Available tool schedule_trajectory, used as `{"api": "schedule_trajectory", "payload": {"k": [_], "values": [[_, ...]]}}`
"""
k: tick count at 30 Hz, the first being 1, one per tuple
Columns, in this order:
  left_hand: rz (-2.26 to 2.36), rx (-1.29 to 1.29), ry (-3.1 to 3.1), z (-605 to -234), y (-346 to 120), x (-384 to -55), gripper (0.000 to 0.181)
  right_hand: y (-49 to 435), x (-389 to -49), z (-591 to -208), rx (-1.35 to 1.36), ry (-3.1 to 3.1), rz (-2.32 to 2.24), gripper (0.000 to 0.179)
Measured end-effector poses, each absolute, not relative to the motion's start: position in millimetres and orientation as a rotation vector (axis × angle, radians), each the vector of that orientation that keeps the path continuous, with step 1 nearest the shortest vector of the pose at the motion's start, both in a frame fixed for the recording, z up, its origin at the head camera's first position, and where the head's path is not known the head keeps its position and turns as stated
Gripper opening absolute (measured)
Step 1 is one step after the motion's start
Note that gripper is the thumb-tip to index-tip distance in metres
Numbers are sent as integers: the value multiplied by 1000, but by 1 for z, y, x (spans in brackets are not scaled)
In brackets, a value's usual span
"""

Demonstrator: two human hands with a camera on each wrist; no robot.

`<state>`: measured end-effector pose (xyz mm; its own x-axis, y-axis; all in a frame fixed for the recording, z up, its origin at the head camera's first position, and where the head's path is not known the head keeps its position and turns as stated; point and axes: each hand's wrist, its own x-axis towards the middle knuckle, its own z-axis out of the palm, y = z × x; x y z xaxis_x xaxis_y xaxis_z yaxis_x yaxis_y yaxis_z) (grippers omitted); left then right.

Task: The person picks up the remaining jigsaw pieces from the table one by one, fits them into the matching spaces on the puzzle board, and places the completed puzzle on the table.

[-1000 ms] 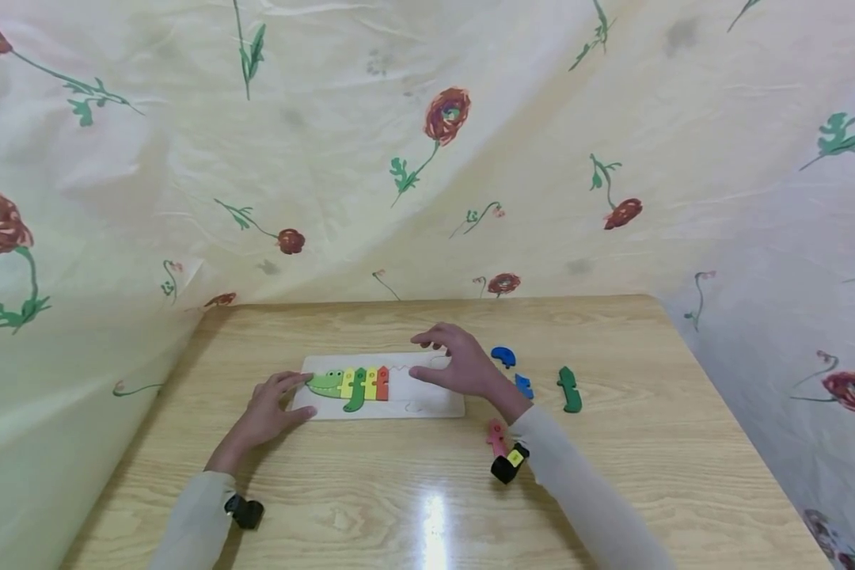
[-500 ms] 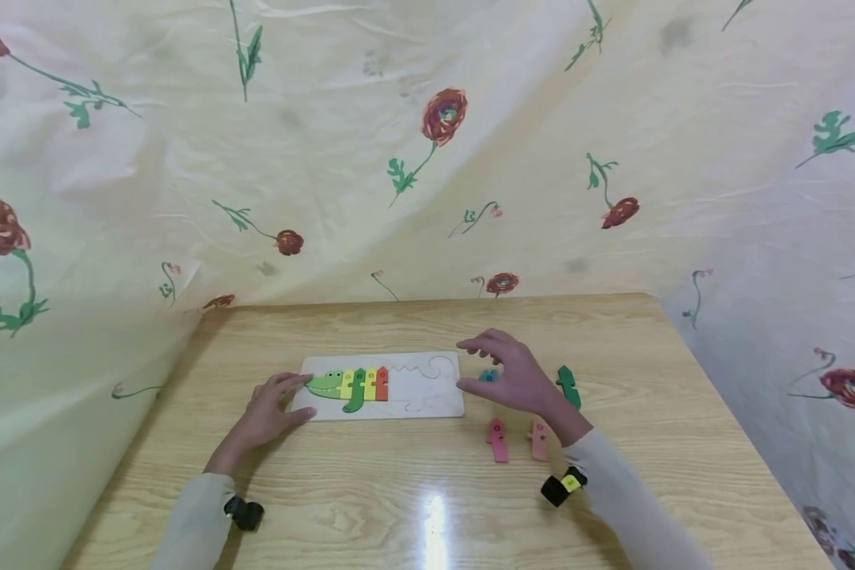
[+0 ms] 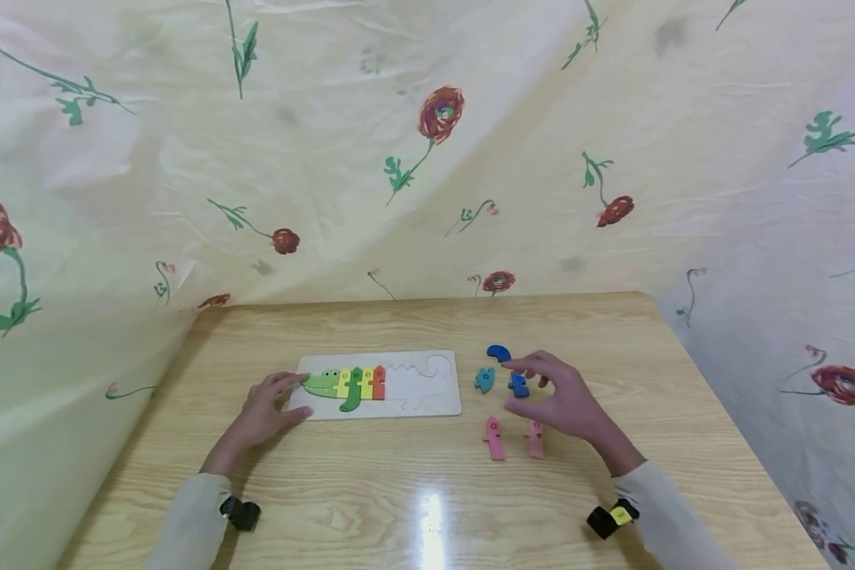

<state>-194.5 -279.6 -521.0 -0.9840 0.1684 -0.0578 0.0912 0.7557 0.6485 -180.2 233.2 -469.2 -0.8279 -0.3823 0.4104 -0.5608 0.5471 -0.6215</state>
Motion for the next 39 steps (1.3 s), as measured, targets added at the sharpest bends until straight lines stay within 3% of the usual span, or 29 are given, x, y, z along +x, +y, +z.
{"api": "schedule_trajectory", "payload": {"k": [13,39], "values": [[1037,213,2831,-523,-282,-195,65,271,-157,-495,641,-2709,1041,57],[1055,228,2830,-522,-279,-195,66,284,-137,-515,533,-2905,965,70]]}}
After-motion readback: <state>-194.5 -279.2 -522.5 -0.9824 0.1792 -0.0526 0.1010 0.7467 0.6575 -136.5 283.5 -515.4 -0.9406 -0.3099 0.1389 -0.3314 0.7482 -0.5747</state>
